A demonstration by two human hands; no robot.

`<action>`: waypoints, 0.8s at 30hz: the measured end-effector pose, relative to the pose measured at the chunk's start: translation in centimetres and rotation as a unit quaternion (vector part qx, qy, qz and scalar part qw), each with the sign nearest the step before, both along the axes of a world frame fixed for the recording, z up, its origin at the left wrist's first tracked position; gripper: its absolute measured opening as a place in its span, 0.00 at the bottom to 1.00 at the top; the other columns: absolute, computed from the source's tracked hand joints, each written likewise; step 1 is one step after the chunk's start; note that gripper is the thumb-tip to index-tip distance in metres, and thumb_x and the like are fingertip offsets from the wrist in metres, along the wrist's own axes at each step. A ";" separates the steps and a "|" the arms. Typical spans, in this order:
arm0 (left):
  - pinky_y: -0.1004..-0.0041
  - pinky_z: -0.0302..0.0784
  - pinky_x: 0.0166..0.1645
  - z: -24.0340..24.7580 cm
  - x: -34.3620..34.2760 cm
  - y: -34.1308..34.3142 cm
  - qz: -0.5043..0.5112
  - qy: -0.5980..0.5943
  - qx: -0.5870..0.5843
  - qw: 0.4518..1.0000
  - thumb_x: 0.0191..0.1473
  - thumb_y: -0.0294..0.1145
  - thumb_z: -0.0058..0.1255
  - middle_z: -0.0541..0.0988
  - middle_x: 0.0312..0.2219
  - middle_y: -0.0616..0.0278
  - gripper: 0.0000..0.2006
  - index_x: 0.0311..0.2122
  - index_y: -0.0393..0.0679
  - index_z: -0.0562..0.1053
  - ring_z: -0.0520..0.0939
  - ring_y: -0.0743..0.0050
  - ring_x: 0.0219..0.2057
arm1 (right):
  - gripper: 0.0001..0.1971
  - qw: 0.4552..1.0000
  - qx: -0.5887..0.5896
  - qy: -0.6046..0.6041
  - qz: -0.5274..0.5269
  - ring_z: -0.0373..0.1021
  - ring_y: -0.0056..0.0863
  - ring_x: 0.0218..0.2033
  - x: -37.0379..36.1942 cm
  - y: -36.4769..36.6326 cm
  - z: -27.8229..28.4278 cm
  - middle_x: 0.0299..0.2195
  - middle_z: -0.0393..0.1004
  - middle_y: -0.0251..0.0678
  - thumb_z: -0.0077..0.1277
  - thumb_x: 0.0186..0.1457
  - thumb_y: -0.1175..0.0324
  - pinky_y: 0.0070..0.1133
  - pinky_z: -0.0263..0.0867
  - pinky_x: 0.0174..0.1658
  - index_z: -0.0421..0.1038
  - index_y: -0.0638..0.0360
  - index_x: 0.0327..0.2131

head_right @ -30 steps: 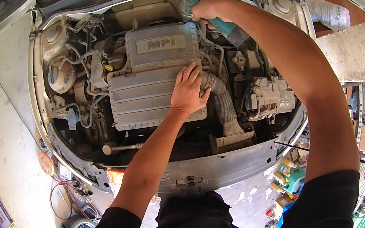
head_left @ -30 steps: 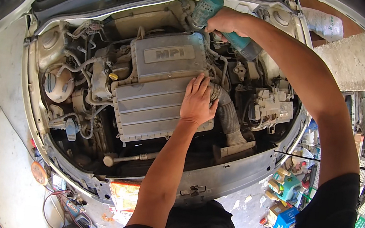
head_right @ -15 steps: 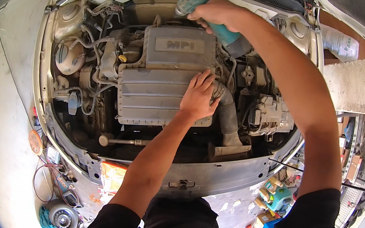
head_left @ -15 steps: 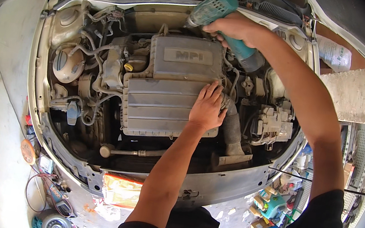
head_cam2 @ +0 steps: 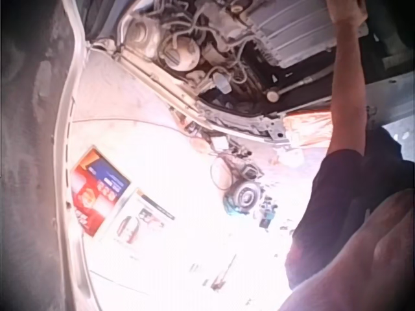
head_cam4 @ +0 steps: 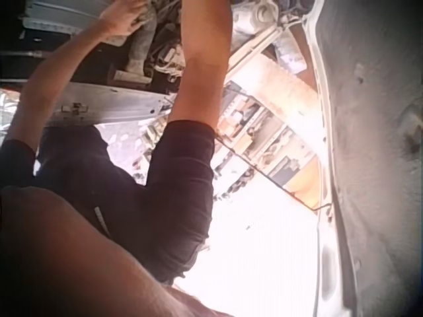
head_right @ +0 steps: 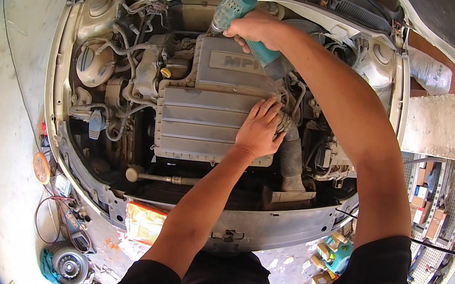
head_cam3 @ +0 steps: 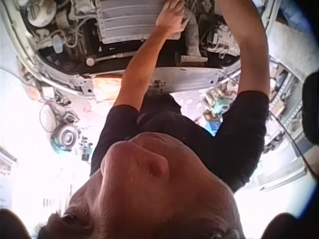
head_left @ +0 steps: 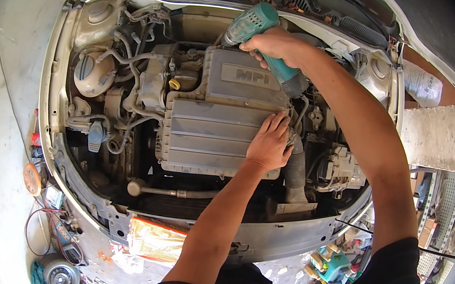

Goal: The person removes the engine cover using a cordless drill, takes out the old air filter, and installs a new one. The person then reattaches the engine cover and secures it with the drill.

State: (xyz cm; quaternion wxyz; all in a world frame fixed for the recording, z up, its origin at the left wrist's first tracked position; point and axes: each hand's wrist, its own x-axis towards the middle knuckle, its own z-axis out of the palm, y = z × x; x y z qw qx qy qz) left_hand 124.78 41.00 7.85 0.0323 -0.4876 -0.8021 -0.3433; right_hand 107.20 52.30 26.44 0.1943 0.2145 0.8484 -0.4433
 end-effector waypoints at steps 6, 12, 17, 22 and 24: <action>0.54 0.53 0.75 0.1 -0.1 0.0 0.000 0.007 -0.012 1.000 0.54 0.45 0.61 0.73 0.60 0.52 0.24 0.46 0.33 0.78 0.62 0.54 0.70 | 0.13 0.999 0.017 -0.034 0.007 0.70 0.27 0.24 -0.2 -0.2 0.1 0.25 0.73 0.34 0.59 0.62 0.61 0.31 0.67 0.32 0.75 0.62 0.32; 0.54 0.53 0.75 0.1 -0.2 -0.2 0.002 0.008 -0.013 1.000 0.54 0.45 0.60 0.73 0.60 0.51 0.24 0.46 0.32 0.78 0.62 0.53 0.70 | 0.15 0.999 0.023 -0.035 0.017 0.70 0.26 0.25 -0.4 -0.4 -0.1 0.27 0.73 0.33 0.60 0.62 0.58 0.29 0.67 0.31 0.77 0.63 0.34; 0.54 0.53 0.76 0.2 -0.2 -0.1 -0.001 0.000 -0.017 1.000 0.55 0.46 0.60 0.72 0.61 0.52 0.25 0.47 0.32 0.78 0.61 0.53 0.70 | 0.12 0.998 0.045 -0.029 0.014 0.71 0.29 0.22 -0.9 -0.9 -0.3 0.22 0.73 0.35 0.59 0.61 0.65 0.31 0.69 0.32 0.73 0.62 0.27; 0.54 0.53 0.76 0.2 -0.1 0.1 -0.002 0.008 -0.015 1.000 0.54 0.46 0.60 0.73 0.61 0.51 0.24 0.46 0.32 0.78 0.61 0.53 0.70 | 0.11 0.992 0.094 -0.050 0.065 0.70 0.28 0.23 -2.5 -0.4 -1.3 0.23 0.72 0.35 0.59 0.60 0.66 0.29 0.69 0.28 0.74 0.63 0.29; 0.54 0.52 0.76 0.2 -0.1 -0.1 -0.001 0.005 -0.016 1.000 0.54 0.45 0.60 0.73 0.61 0.51 0.24 0.46 0.32 0.78 0.61 0.52 0.70 | 0.12 0.991 0.105 -0.045 0.068 0.74 0.30 0.24 -2.9 -1.0 -0.9 0.21 0.74 0.37 0.57 0.60 0.66 0.33 0.69 0.34 0.72 0.63 0.26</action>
